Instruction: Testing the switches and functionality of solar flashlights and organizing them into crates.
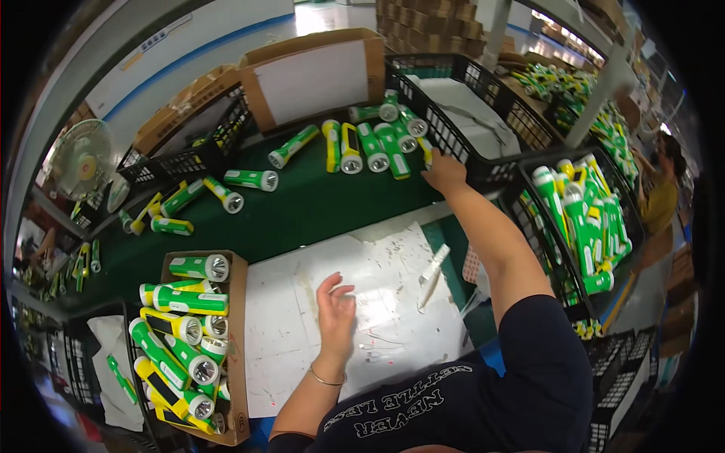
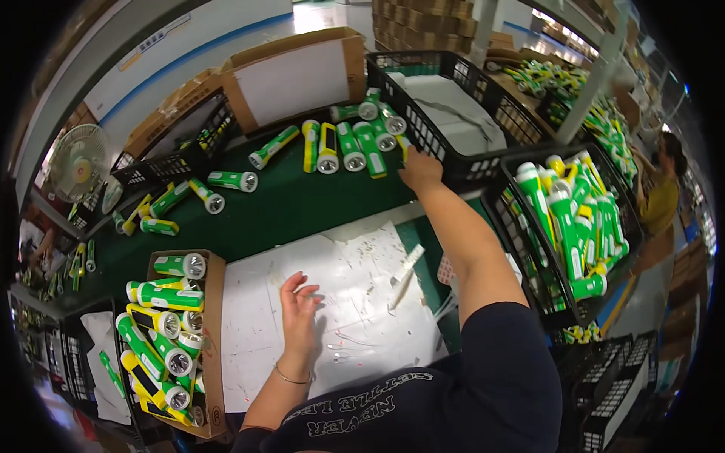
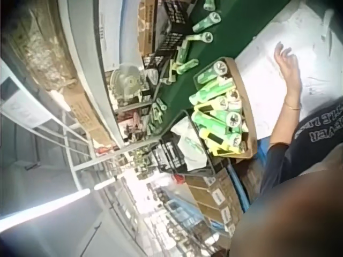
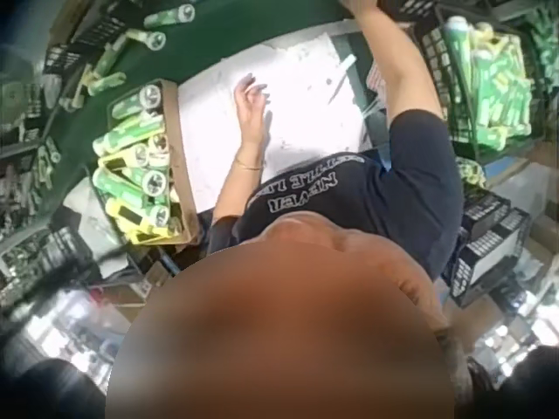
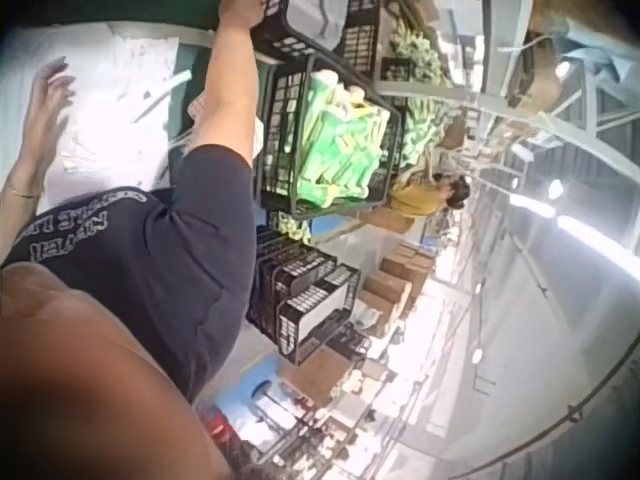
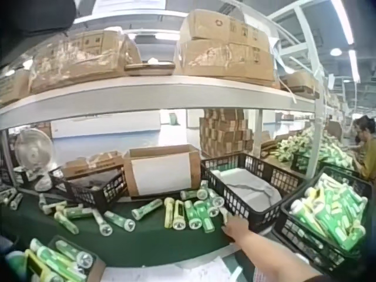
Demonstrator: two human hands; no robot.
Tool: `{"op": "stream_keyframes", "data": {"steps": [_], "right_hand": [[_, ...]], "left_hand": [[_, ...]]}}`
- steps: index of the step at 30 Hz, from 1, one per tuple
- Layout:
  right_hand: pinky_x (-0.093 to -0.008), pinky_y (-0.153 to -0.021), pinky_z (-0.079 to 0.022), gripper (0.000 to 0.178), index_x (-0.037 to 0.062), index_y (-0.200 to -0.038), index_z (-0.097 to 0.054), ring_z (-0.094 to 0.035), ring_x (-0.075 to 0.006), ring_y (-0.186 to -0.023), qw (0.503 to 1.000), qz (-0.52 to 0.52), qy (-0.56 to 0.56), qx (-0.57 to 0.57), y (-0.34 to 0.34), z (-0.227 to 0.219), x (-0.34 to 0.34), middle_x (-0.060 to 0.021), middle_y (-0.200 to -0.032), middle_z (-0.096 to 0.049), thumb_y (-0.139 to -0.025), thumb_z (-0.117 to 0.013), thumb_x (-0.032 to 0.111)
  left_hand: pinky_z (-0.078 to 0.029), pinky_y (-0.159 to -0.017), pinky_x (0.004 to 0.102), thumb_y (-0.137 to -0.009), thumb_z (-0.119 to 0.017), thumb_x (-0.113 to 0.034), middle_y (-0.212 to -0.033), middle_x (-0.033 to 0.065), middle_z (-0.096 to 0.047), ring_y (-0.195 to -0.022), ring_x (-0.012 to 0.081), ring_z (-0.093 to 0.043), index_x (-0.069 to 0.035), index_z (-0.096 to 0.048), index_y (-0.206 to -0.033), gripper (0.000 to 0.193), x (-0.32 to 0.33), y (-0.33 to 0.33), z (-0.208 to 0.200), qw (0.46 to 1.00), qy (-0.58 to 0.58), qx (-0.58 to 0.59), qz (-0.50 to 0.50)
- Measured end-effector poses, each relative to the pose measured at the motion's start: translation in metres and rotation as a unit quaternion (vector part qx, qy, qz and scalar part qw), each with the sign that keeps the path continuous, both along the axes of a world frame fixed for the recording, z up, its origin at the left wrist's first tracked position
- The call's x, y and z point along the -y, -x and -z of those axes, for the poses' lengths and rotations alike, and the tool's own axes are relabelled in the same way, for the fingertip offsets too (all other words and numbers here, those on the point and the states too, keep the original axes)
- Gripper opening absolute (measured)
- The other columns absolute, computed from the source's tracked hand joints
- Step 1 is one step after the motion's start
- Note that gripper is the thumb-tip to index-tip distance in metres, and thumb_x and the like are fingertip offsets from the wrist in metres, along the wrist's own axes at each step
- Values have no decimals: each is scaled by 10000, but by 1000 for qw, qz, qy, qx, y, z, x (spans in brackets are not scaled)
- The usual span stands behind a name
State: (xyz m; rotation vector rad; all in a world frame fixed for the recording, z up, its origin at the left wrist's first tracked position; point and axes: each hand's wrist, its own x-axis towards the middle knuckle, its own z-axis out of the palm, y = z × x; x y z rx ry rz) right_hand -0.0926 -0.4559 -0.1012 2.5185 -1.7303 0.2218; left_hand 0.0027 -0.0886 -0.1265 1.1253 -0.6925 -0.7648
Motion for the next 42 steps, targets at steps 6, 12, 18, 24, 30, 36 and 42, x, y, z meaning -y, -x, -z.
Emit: {"op": "stream_keyframes", "data": {"steps": [6,12,18,24,30,36,42], "right_hand": [[-429,-673,-510,434,147,-1095,-492,-624,-340,-826,995,-45,93,1,7,-13,-2,-159,-983,-548,-708,-657,251],[-388,-726,-492,472,189,-1112,-593,-605,-300,-828,931,-325,-16,166,66,-112,-97,-118,-905,-594,-673,-637,353],[-233,-732,-458,485,112,-1224,-553,-501,-117,-980,681,-391,-552,281,56,-101,-187,-63,-1033,-568,-749,-646,147],[-229,-735,-477,355,31,-1146,-576,-568,-108,-966,749,-292,-413,429,49,-51,-207,-60,-1085,-610,-807,-613,127],[-211,-745,-459,242,7,-1065,-592,-580,-82,-893,750,-205,-450,440,78,-17,-229,-35,-966,-627,-862,-595,140],[-217,-759,-435,250,7,-1027,-608,-541,-62,-841,713,-217,-510,430,88,-8,-249,-8,-891,-602,-845,-611,179],[-230,-699,-443,214,30,-972,-605,-531,-58,-787,740,-183,-517,389,84,-13,-263,-18,-862,-588,-869,-580,216]], "left_hand": [[-412,-785,256,-864,-528,-131,-1262,107,-369,-1071,165,-444,-13,-305,-1301,504,-1,-2,0,999,-11,0,40],[-330,-987,365,-859,-501,-229,-1312,97,-389,-1211,220,-384,-12,-381,-1299,505,1,-5,-6,981,-52,185,8],[-450,-875,378,-908,-301,-577,-1219,185,-500,-1044,273,-545,39,-258,-1374,774,-6,2,-3,821,-21,-388,418],[-508,-734,344,-861,-559,-406,-913,95,-545,-853,203,-565,-65,-427,-1242,529,-8,2,-1,854,-15,-405,328],[-545,-714,371,-922,-485,-377,-914,78,-581,-846,227,-606,-86,-492,-1167,381,-1,3,0,878,-128,-419,192],[-502,-534,324,-899,-475,-492,-856,99,-573,-639,184,-588,-86,-478,-1069,440,1,0,2,905,-85,-376,182],[-487,-540,305,-901,-468,-495,-804,73,-566,-633,172,-561,-93,-498,-1060,433,1,0,4,908,-100,-371,167]]}}
